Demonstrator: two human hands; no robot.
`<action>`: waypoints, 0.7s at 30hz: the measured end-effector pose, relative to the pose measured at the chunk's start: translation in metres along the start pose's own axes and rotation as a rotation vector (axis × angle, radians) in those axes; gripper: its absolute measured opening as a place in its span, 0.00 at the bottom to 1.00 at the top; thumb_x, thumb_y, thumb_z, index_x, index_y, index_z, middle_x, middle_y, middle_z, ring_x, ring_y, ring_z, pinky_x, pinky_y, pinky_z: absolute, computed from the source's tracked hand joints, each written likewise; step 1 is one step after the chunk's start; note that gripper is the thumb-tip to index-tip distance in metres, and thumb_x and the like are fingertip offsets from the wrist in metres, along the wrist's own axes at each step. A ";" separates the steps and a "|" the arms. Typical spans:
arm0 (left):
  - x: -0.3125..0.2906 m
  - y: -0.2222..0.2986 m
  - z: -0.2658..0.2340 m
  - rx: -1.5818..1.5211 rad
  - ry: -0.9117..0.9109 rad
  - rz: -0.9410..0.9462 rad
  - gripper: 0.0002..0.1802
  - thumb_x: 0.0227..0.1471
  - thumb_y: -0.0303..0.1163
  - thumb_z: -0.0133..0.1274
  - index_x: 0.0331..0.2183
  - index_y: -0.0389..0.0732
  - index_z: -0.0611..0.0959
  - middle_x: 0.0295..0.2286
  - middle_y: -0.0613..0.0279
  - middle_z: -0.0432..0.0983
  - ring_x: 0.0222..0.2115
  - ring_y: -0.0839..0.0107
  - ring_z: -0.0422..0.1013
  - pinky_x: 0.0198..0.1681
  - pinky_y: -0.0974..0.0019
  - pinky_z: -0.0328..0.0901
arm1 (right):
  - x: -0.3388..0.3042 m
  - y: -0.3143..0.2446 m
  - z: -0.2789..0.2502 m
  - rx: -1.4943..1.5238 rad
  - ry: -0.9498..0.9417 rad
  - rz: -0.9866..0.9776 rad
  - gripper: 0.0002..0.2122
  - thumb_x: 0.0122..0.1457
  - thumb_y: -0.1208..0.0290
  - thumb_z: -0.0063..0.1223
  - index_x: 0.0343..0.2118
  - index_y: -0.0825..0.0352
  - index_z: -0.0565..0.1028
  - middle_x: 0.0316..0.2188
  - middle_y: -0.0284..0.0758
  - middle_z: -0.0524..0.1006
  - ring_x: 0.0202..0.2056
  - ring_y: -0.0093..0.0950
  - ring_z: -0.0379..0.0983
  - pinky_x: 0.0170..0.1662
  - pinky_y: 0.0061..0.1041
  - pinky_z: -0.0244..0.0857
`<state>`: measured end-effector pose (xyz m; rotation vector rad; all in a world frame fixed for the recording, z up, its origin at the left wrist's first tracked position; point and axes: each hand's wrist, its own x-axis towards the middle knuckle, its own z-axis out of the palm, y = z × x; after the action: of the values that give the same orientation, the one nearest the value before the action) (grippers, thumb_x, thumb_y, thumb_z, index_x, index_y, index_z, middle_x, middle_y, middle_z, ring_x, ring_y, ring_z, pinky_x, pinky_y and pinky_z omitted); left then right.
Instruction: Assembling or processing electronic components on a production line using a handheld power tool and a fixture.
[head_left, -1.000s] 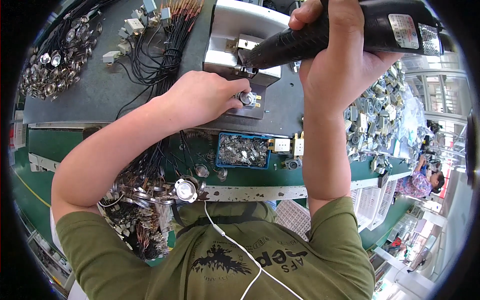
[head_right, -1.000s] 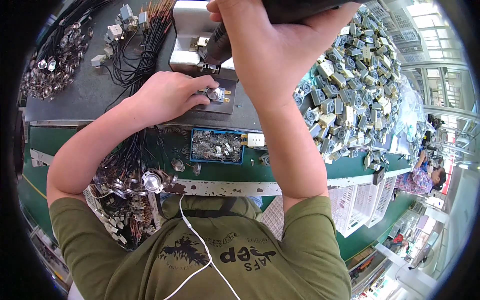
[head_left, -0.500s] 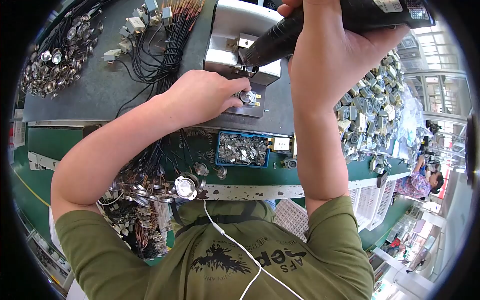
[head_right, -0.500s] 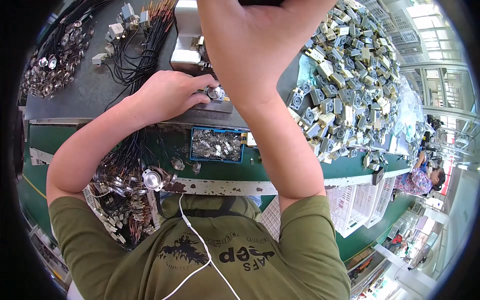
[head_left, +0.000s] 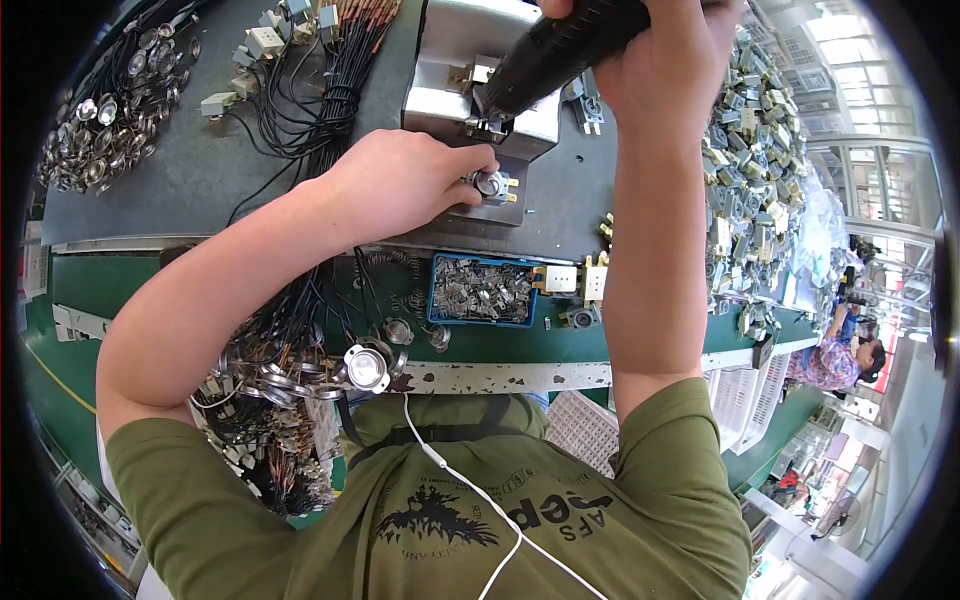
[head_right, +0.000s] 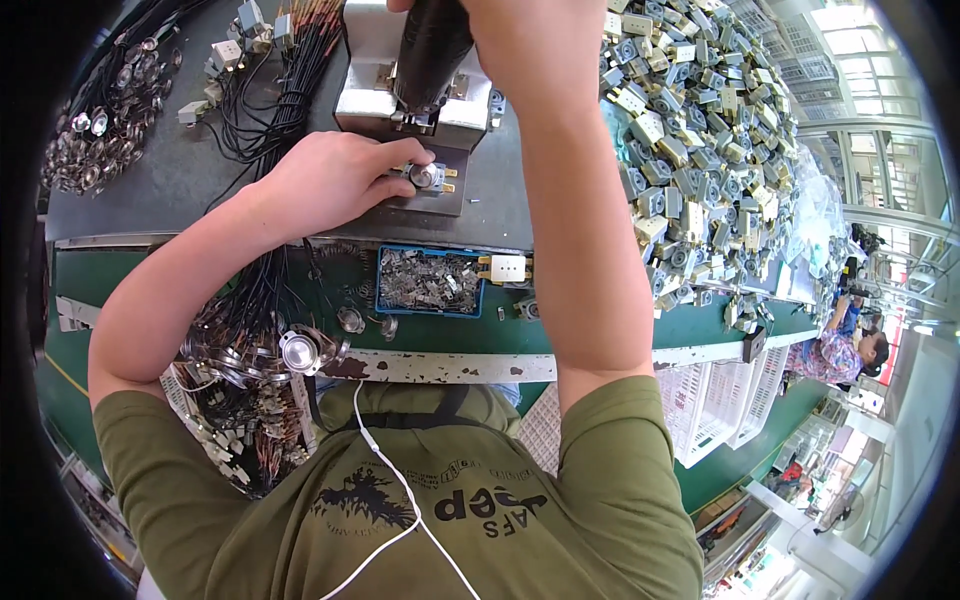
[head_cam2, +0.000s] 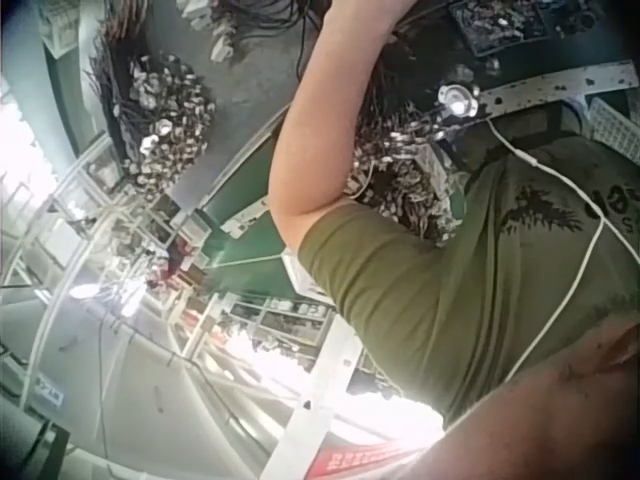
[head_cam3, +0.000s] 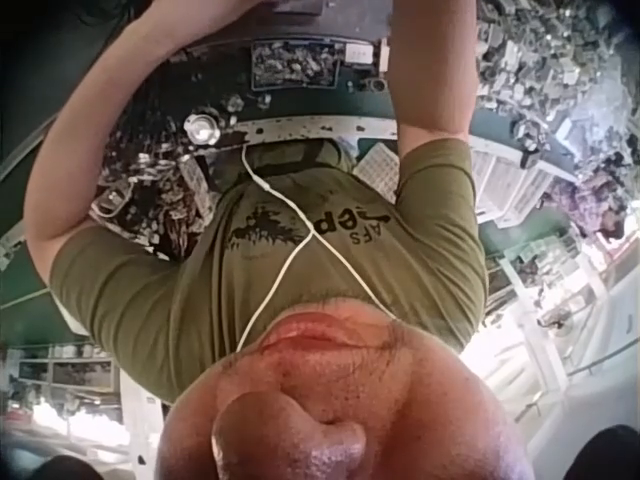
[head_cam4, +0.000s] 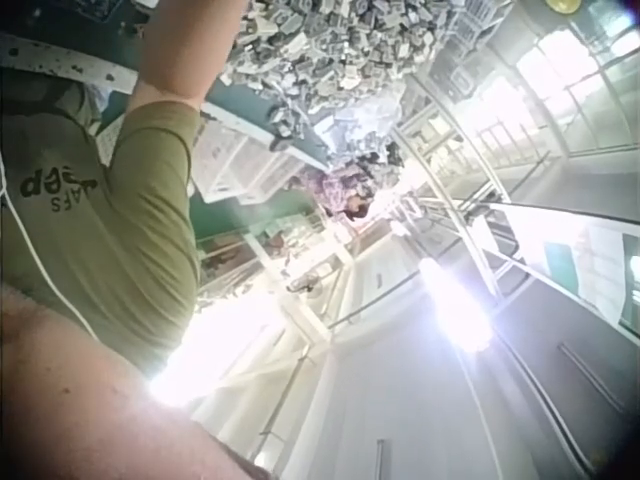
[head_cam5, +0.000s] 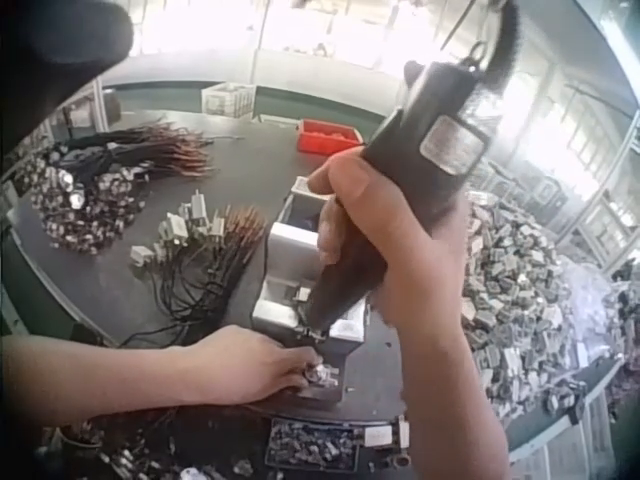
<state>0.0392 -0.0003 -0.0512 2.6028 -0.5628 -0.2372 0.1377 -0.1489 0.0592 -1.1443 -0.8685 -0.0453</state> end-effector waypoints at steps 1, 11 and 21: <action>0.000 0.001 -0.001 0.002 0.000 0.000 0.17 0.62 0.45 0.54 0.49 0.50 0.78 0.27 0.54 0.82 0.31 0.50 0.80 0.34 0.49 0.73 | 0.004 0.003 -0.002 0.001 0.000 -0.001 0.15 0.59 0.69 0.65 0.43 0.72 0.75 0.28 0.37 0.80 0.22 0.24 0.76 0.24 0.22 0.71; -0.007 -0.004 0.006 -0.012 0.099 0.050 0.18 0.60 0.43 0.57 0.51 0.50 0.82 0.30 0.55 0.82 0.34 0.53 0.79 0.36 0.53 0.73 | -0.022 -0.009 0.033 -0.175 0.306 -0.022 0.20 0.57 0.84 0.62 0.49 0.70 0.65 0.32 0.40 0.81 0.22 0.22 0.76 0.23 0.20 0.73; -0.004 -0.001 0.005 -0.012 0.096 0.053 0.18 0.61 0.46 0.55 0.50 0.50 0.80 0.32 0.56 0.83 0.36 0.53 0.80 0.38 0.51 0.73 | -0.053 -0.003 -0.003 0.121 0.183 -0.074 0.04 0.59 0.80 0.59 0.36 0.75 0.78 0.25 0.38 0.79 0.19 0.22 0.73 0.23 0.21 0.68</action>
<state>0.0346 0.0007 -0.0557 2.5680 -0.5940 -0.0974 0.1022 -0.1734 0.0286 -0.9790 -0.7407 -0.1538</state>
